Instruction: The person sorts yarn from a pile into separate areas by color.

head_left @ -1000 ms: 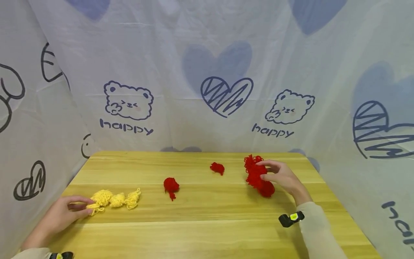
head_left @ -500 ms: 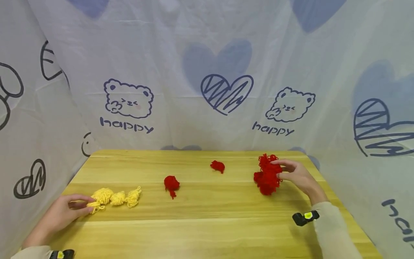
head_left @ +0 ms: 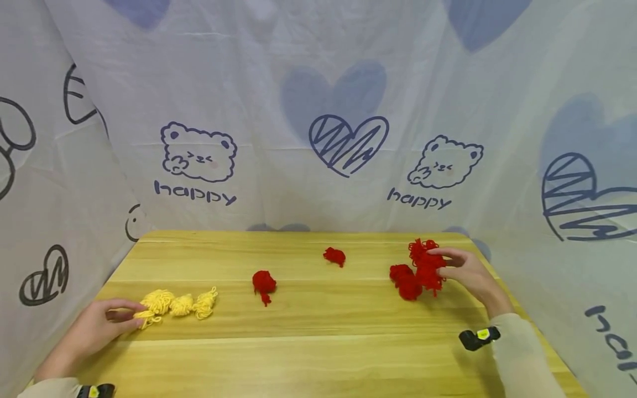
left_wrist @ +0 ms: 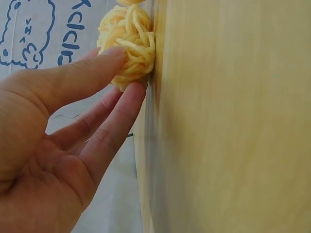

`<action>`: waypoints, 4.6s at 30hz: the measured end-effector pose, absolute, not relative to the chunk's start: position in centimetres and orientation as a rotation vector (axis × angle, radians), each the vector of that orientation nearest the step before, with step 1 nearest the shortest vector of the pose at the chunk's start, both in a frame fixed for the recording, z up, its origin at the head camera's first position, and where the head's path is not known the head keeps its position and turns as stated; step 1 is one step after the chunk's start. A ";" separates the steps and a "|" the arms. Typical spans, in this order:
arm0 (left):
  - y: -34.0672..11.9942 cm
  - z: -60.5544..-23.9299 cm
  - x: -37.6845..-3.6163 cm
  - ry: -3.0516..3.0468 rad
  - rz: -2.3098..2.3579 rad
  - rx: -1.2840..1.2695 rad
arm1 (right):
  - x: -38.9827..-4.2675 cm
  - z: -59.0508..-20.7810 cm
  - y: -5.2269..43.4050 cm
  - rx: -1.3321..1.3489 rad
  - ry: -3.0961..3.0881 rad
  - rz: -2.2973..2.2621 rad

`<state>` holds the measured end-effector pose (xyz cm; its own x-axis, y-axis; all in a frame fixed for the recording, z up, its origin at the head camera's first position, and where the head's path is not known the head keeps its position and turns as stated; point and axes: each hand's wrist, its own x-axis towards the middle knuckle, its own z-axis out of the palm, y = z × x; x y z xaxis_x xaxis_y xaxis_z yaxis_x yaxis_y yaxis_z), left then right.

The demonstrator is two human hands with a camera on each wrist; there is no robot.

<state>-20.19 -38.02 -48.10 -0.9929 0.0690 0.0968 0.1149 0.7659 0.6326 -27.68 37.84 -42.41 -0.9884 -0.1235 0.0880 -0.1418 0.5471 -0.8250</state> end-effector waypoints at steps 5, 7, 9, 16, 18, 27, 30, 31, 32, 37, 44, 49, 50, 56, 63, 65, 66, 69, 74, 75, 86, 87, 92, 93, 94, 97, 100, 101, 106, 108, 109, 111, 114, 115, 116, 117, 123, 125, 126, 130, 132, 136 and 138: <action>-37.9 -48.0 -20.2 -2.882 -1.030 -0.176 | -27.5 -42.2 38.6 0.201 -2.734 1.459; -37.9 -48.0 -20.2 -2.884 -1.022 -0.176 | -27.4 -42.2 38.8 0.179 -2.735 1.446; -38.0 -48.0 -20.1 -2.892 -1.018 -0.167 | -27.5 -42.3 39.0 0.157 -2.743 1.429; -37.9 -48.0 -20.2 -2.912 -1.026 -0.138 | -27.5 -42.7 39.7 0.104 -2.775 1.378; -37.9 -48.0 -20.2 -2.914 -1.026 -0.134 | -27.5 -42.8 39.9 0.079 -2.788 1.371; -37.9 -47.6 -20.3 -2.891 -1.028 -0.158 | -28.2 -43.6 40.5 0.092 -2.769 1.388; -37.9 -47.5 -20.2 -2.893 -1.021 -0.165 | -28.4 -44.0 40.5 0.107 -2.761 1.404; -37.9 -47.5 -20.2 -2.895 -1.018 -0.166 | -28.5 -44.1 40.6 0.106 -2.757 1.414; -37.9 -47.5 -20.2 -2.896 -1.016 -0.167 | -28.6 -44.2 40.6 0.109 -2.755 1.424; -37.9 -47.4 -20.0 -2.899 -1.017 -0.172 | -28.8 -44.8 40.6 0.130 -2.756 1.461; -38.0 -47.5 -20.1 -2.898 -1.031 -0.171 | -28.8 -45.7 41.0 0.117 -2.801 1.495; -38.0 -47.5 -20.0 -2.896 -1.033 -0.165 | -28.8 -46.2 41.3 0.189 -2.805 1.533; -38.1 -47.6 -20.0 -2.893 -1.035 -0.167 | -28.8 -46.3 41.3 0.202 -2.809 1.534; -38.1 -47.6 -20.0 -2.891 -1.038 -0.172 | -28.7 -46.9 41.8 0.234 -2.858 1.503; -38.0 -47.5 -20.0 -2.904 -1.040 -0.164 | -28.7 -47.5 42.2 0.253 -2.889 1.503; -38.0 -47.5 -20.0 -2.904 -1.038 -0.163 | -28.8 -47.7 42.3 0.251 -2.899 1.492; -38.0 -47.5 -20.0 -2.904 -1.036 -0.164 | -28.9 -47.8 42.3 0.248 -2.898 1.495; -38.0 -47.5 -20.1 -2.911 -1.037 -0.157 | -29.0 -47.9 42.3 0.285 -2.906 1.474; -38.1 -47.4 -20.3 -2.933 -1.038 -0.131 | -29.0 -47.8 42.0 0.314 -2.924 1.418; -38.1 -47.4 -20.3 -2.936 -1.040 -0.128 | -29.0 -47.8 41.9 0.316 -2.927 1.406; -38.1 -47.5 -20.1 -2.928 -1.031 -0.154 | -29.0 -47.7 41.9 0.367 -2.918 1.418; -38.2 -47.5 -20.1 -2.930 -1.029 -0.148 | -29.0 -47.7 41.9 0.365 -2.912 1.447; -38.2 -47.5 -20.1 -2.937 -1.027 -0.137 | -28.5 -46.8 42.0 0.335 -2.865 1.520; -38.2 -47.5 -20.1 -2.937 -1.027 -0.136 | -28.4 -46.4 41.9 0.317 -2.845 1.523; -38.3 -47.5 -20.1 -2.935 -1.027 -0.138 | -28.3 -45.9 41.7 0.290 -2.822 1.510; -38.3 -47.4 -20.0 -2.933 -1.026 -0.134 | -28.2 -44.4 40.8 0.234 -2.745 1.461; -38.3 -47.3 -20.1 -2.936 -1.016 -0.129 | -28.3 -43.1 39.2 0.220 -2.672 1.424; -38.3 -47.2 -20.1 -2.936 -1.016 -0.127 | -28.4 -42.7 38.6 0.231 -2.659 1.423; -38.3 -47.3 -20.0 -2.936 -1.026 -0.134 | -29.0 -41.8 35.2 0.303 -2.652 1.459; -38.2 -47.3 -20.0 -2.933 -1.024 -0.139 | -29.2 -41.8 33.9 0.312 -2.675 1.464; -38.2 -47.3 -20.0 -2.933 -1.021 -0.141 | -29.3 -41.8 33.3 0.319 -2.685 1.464; -38.1 -47.3 -20.1 -2.930 -1.024 -0.145 | -29.5 -41.9 32.0 0.331 -2.699 1.457; -38.1 -47.4 -20.1 -2.928 -1.030 -0.143 | -29.7 -42.0 30.1 0.360 -2.709 1.463; -38.2 -47.4 -20.1 -2.927 -1.029 -0.144 | -29.7 -42.0 29.3 0.381 -2.703 1.474; -38.2 -47.4 -20.1 -2.925 -1.028 -0.144 | -29.7 -42.1 28.7 0.395 -2.702 1.485; -38.2 -47.4 -20.1 -2.925 -1.027 -0.141 | -29.8 -42.2 28.0 0.412 -2.694 1.501; -38.1 -47.6 -20.2 -2.930 -1.027 -0.123 | -30.0 -43.1 24.8 0.526 -2.659 1.584; -38.1 -47.7 -20.3 -2.930 -1.028 -0.118 | -30.0 -43.3 23.8 0.560 -2.665 1.589; -38.1 -47.7 -20.3 -2.926 -1.024 -0.114 | -30.0 -43.4 23.3 0.570 -2.665 1.600; -38.3 -47.9 -20.4 -2.913 -1.023 -0.127 | -30.1 -43.7 21.3 0.610 -2.682 1.618; -38.4 -47.9 -20.3 -2.903 -1.024 -0.131 | -30.2 -44.1 20.3 0.628 -2.693 1.630; -38.4 -47.9 -20.2 -2.892 -1.030 -0.136 | -30.4 -45.1 18.3 0.714 -2.719 1.626; -38.3 -47.8 -20.2 -2.893 -1.026 -0.136 | -30.5 -45.7 17.4 0.760 -2.727 1.629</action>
<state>-20.23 -38.34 -47.83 -0.9937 0.0600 0.0948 0.1063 0.7734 0.6250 -30.49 17.40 -45.66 -0.8843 -0.4492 0.1274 -0.3251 0.3966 -0.8585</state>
